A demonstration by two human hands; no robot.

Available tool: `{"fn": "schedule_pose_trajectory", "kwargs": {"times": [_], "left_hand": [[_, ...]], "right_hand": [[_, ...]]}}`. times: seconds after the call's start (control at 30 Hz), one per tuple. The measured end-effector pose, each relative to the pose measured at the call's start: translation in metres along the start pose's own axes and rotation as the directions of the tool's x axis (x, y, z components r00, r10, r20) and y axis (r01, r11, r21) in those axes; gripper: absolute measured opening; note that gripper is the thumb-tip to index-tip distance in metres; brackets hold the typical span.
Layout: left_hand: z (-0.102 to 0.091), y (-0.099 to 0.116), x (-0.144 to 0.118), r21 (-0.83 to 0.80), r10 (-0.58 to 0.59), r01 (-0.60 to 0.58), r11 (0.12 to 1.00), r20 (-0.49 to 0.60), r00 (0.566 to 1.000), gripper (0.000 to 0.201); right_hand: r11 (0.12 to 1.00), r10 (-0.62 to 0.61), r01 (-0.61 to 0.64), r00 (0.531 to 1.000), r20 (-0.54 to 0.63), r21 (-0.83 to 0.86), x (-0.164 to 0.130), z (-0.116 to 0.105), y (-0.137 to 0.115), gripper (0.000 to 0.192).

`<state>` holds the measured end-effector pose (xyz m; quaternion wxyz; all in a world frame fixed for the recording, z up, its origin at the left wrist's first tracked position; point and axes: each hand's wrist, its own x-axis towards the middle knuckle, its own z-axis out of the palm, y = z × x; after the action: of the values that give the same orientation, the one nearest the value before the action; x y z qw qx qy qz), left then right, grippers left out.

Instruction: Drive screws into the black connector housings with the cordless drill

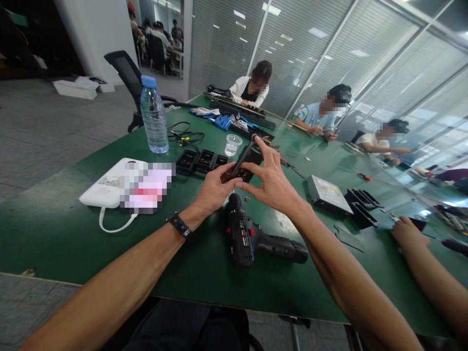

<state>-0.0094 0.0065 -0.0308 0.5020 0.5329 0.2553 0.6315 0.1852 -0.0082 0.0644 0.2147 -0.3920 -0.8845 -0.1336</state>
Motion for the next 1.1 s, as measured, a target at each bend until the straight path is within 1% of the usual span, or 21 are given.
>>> {"fn": "schedule_pose_trajectory", "kwargs": {"times": [0.07, 0.1, 0.13, 0.23, 0.3, 0.37, 0.47, 0.57, 0.63, 0.7, 0.8, 0.97, 1.1], "left_hand": [[0.004, 0.003, -0.002, -0.008, -0.048, 0.048, 0.999, -0.004, 0.999, 0.057], [0.006, 0.004, -0.003, -0.017, -0.065, 0.064, 0.998, -0.007, 0.998, 0.055], [0.008, 0.005, -0.004, -0.029, -0.075, 0.075, 0.997, -0.008, 0.997, 0.055], [0.014, 0.008, -0.006, -0.068, -0.071, 0.070, 0.995, -0.016, 0.997, 0.054], [0.015, 0.009, -0.006, -0.088, -0.057, 0.055, 0.995, -0.020, 0.998, 0.053], [0.014, 0.011, -0.006, -0.117, -0.056, 0.054, 0.992, -0.018, 0.998, 0.054], [0.013, 0.012, -0.005, -0.242, -0.104, 0.098, 0.965, -0.014, 0.994, 0.052], [0.012, 0.012, -0.002, -0.412, -0.190, 0.161, 0.897, -0.030, 0.981, 0.036], [0.012, 0.012, -0.001, -0.466, -0.228, 0.179, 0.867, -0.051, 0.972, 0.024], [0.011, 0.012, 0.001, -0.464, -0.244, 0.179, 0.867, -0.084, 0.966, 0.020], [0.011, 0.012, 0.001, -0.443, -0.252, 0.174, 0.879, -0.123, 0.960, 0.020], [0.013, 0.012, 0.001, -0.440, -0.237, 0.161, 0.884, -0.124, 0.963, 0.015], [0.013, 0.010, 0.001, -0.425, -0.248, 0.166, 0.890, -0.145, 0.958, 0.014]], "right_hand": [[1.000, 0.015, -0.015, 0.999, 0.031, -0.027, -0.001, -0.004, -0.001, 0.060], [0.999, 0.029, -0.027, 0.999, 0.038, -0.046, -0.002, -0.006, -0.002, 0.060], [0.997, 0.044, -0.041, 0.998, 0.038, -0.065, -0.002, -0.007, -0.004, 0.056], [0.992, 0.081, -0.080, 0.997, 0.007, -0.093, -0.003, -0.005, -0.012, 0.035], [0.990, 0.107, -0.109, 0.994, -0.030, -0.086, -0.004, -0.001, -0.015, 0.032], [0.989, 0.131, -0.136, 0.989, -0.072, -0.064, -0.004, 0.002, -0.016, 0.033], [0.988, 0.150, -0.154, 0.980, -0.128, -0.023, -0.003, 0.003, -0.009, 0.033], [0.989, 0.142, -0.147, 0.974, -0.178, -0.012, -0.002, 0.002, -0.002, 0.032], [0.991, 0.128, -0.132, 0.972, -0.199, -0.009, -0.002, 0.002, 0.000, 0.034], [0.991, 0.129, -0.130, 0.970, -0.205, 0.006, -0.002, 0.004, -0.001, 0.036], [0.986, 0.167, -0.160, 0.965, -0.202, 0.051, -0.004, 0.009, -0.003, 0.038], [0.972, 0.214, -0.189, 0.957, -0.196, 0.136, -0.004, 0.013, -0.001, 0.034], [0.978, 0.196, -0.177, 0.959, -0.203, 0.110, -0.003, 0.012, -0.004, 0.035]]}}
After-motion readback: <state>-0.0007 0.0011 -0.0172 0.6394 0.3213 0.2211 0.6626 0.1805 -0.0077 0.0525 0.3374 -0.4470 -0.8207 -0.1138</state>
